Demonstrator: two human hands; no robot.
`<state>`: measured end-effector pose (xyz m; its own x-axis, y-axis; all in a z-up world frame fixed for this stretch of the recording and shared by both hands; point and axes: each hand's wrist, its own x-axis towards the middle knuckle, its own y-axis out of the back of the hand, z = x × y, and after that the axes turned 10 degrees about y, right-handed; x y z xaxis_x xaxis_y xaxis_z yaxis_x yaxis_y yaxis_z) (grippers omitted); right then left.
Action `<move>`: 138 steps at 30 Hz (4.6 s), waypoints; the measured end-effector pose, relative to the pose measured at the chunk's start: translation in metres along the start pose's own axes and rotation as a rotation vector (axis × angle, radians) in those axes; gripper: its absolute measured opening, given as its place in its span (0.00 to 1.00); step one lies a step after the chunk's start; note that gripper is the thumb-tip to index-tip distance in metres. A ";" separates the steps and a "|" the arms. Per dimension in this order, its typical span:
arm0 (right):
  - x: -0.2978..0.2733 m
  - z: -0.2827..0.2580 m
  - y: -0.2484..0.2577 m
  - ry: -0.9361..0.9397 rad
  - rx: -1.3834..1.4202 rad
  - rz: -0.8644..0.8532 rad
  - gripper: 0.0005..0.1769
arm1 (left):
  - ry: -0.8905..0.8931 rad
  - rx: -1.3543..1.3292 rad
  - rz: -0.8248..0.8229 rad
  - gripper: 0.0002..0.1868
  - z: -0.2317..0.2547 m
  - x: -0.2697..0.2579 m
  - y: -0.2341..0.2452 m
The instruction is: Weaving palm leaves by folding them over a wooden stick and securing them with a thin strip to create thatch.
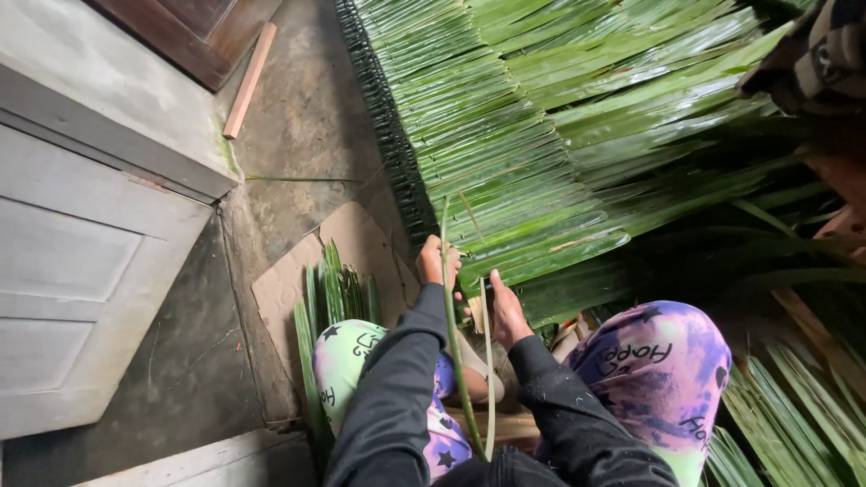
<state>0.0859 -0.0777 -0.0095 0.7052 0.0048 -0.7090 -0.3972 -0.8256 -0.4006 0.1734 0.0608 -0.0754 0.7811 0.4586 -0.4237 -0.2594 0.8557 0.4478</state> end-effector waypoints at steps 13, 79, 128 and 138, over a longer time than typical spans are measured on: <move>0.018 0.012 0.004 0.007 0.037 0.031 0.53 | -0.293 0.214 0.572 0.08 -0.043 -0.001 -0.035; 0.075 0.024 0.032 0.024 0.008 -0.018 0.60 | -0.949 0.842 0.269 0.09 -0.034 0.007 -0.025; 0.093 0.034 0.052 0.242 -0.052 0.060 0.26 | -1.401 0.303 -0.152 0.09 -0.004 -0.259 0.051; 0.151 0.068 0.124 -0.094 0.184 -0.121 0.23 | -1.322 0.379 -0.122 0.05 -0.029 -0.237 0.033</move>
<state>0.1027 -0.1414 -0.2056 0.6999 0.1568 -0.6968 -0.4195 -0.6993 -0.5788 -0.0368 -0.0128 0.0175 0.7963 -0.3626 0.4843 -0.1482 0.6592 0.7373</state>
